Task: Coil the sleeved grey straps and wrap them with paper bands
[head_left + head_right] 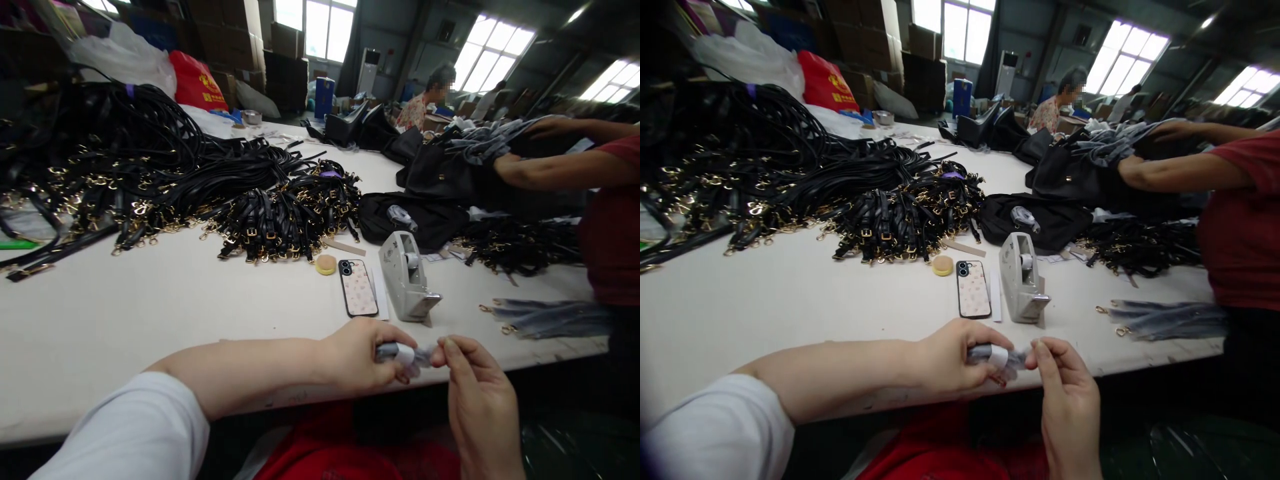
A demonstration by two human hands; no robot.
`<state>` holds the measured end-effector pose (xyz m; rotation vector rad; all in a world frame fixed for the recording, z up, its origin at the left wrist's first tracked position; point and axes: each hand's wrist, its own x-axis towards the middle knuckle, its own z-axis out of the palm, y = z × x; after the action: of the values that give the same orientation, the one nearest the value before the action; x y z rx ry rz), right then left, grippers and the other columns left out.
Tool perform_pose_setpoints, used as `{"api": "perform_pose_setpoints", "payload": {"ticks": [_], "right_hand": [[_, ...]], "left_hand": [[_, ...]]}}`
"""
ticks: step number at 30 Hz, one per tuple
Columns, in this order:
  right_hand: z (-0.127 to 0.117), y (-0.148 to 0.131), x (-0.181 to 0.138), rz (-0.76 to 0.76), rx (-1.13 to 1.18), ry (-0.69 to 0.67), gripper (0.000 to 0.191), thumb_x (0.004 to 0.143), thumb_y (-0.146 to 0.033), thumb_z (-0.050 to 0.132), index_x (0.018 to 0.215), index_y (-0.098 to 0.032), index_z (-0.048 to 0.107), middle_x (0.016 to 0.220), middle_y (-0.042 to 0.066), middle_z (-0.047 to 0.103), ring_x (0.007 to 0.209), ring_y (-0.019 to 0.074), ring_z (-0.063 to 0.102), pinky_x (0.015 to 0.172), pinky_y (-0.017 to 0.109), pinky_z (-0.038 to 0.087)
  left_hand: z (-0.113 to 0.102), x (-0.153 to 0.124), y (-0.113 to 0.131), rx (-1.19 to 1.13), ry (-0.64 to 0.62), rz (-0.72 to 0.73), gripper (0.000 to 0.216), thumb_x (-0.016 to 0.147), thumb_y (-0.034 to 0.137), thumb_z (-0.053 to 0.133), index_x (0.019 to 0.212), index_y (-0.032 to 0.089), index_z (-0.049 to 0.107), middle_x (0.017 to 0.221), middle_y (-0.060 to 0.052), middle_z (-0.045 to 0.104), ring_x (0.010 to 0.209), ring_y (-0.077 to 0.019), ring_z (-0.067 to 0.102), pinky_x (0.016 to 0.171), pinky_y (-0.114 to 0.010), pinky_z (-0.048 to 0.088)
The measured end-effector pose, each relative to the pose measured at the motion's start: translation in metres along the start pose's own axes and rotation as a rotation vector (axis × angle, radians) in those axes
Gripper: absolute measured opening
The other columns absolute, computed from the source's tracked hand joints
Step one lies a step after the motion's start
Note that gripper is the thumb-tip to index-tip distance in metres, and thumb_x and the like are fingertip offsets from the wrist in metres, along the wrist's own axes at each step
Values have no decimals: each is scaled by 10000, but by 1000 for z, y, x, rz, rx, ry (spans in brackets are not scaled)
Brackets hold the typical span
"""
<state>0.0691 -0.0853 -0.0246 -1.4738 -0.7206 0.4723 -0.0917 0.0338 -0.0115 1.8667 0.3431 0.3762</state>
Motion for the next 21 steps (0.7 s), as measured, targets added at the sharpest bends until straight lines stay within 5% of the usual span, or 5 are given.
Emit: {"api": "perform_pose_setpoints", "payload": {"ticks": [4,7,11,17,21], "right_hand": [[0,-5,2,131,2,-81,248,818,-437,748,828,-210,647,693,-23,614,662,124,526,615,200,417],[3,-9,-4,261,87,-181,298,776,-455,779,798,-201,624,603,-37,550,532,102,467,483,186,381],[-2,-15,-13,296,113,-211,281,789,-442,776,824,-203,633,618,-34,551,506,86,463,442,155,385],[-21,-33,-15,-3,-9,-280,187,850,-304,737,1011,-261,651,824,5,656,709,131,616,615,164,512],[-21,-47,-10,-94,-199,-538,119,895,-279,667,1009,-260,639,832,3,672,698,145,624,639,210,516]], "left_hand": [[5,-12,14,455,-193,440,368,868,167,576,1236,170,591,948,-40,715,783,-141,656,712,-219,518],[10,-16,18,853,-41,796,241,943,219,513,1116,118,646,783,-48,666,646,-151,599,574,-268,484],[10,-15,16,1014,247,1193,210,900,229,564,986,114,717,822,-86,690,656,-141,601,555,-259,476],[5,-14,18,1154,192,1264,212,913,234,570,1013,162,742,956,-86,717,760,-134,616,639,-240,513],[10,-16,17,1189,190,1326,209,921,222,555,999,190,747,950,-68,719,829,-149,627,709,-255,541]]}}
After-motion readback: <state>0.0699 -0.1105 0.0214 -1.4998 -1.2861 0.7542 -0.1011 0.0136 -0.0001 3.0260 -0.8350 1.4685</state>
